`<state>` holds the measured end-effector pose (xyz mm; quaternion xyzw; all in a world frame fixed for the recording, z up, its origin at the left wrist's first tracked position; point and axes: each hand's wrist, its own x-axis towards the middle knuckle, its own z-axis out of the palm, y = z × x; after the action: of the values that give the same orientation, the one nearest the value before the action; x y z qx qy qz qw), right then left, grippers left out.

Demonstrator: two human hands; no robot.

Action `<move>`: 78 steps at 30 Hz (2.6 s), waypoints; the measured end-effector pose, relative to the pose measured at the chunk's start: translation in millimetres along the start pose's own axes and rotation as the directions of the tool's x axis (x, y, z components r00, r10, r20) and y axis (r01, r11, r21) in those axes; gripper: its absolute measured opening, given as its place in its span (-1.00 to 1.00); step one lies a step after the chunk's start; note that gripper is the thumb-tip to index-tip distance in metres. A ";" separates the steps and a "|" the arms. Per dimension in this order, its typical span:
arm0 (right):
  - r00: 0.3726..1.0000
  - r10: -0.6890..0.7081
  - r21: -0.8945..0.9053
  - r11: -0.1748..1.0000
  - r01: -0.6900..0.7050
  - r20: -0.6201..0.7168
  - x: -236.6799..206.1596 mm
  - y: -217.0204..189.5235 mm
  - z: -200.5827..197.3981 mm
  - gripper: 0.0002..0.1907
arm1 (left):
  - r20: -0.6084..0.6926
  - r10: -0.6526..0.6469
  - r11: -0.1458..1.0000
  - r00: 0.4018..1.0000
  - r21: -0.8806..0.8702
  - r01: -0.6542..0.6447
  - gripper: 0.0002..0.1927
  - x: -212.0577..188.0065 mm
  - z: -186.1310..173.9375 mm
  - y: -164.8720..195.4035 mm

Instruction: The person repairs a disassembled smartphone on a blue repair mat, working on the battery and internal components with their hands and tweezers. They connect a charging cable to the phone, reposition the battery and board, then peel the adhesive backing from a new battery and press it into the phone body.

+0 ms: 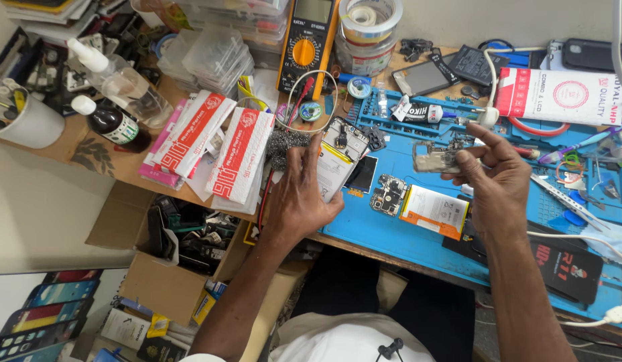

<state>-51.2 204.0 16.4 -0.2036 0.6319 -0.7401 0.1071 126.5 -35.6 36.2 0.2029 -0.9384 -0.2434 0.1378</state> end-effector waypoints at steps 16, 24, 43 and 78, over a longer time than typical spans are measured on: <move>0.996 -0.067 -0.293 0.953 0.080 0.055 -19.9 0.7 40.3 -0.73 | 0.092 0.141 0.983 0.986 -0.135 -0.128 0.09 -43.7 7.5 25.2; 0.991 -0.091 -0.369 0.922 0.120 0.095 -22.4 -2.6 39.0 -0.60 | 0.084 0.149 0.984 0.985 -0.115 -0.139 0.10 -45.5 14.0 21.5; 0.994 -0.103 -0.116 0.988 0.099 -0.029 -4.7 -15.0 9.2 -0.69 | 0.090 0.189 0.965 0.978 -0.199 -0.169 0.09 -12.2 15.4 17.4; 0.993 0.005 -0.233 0.972 -0.032 -0.114 77.7 -38.0 -85.0 -0.65 | 0.013 0.645 0.758 0.764 -0.140 -0.637 -0.12 245.7 54.8 93.2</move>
<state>-154.0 254.3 56.4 -0.1668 0.7216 -0.6697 0.0535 -138.5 -49.3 77.0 -0.1471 -0.9374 -0.2468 0.1970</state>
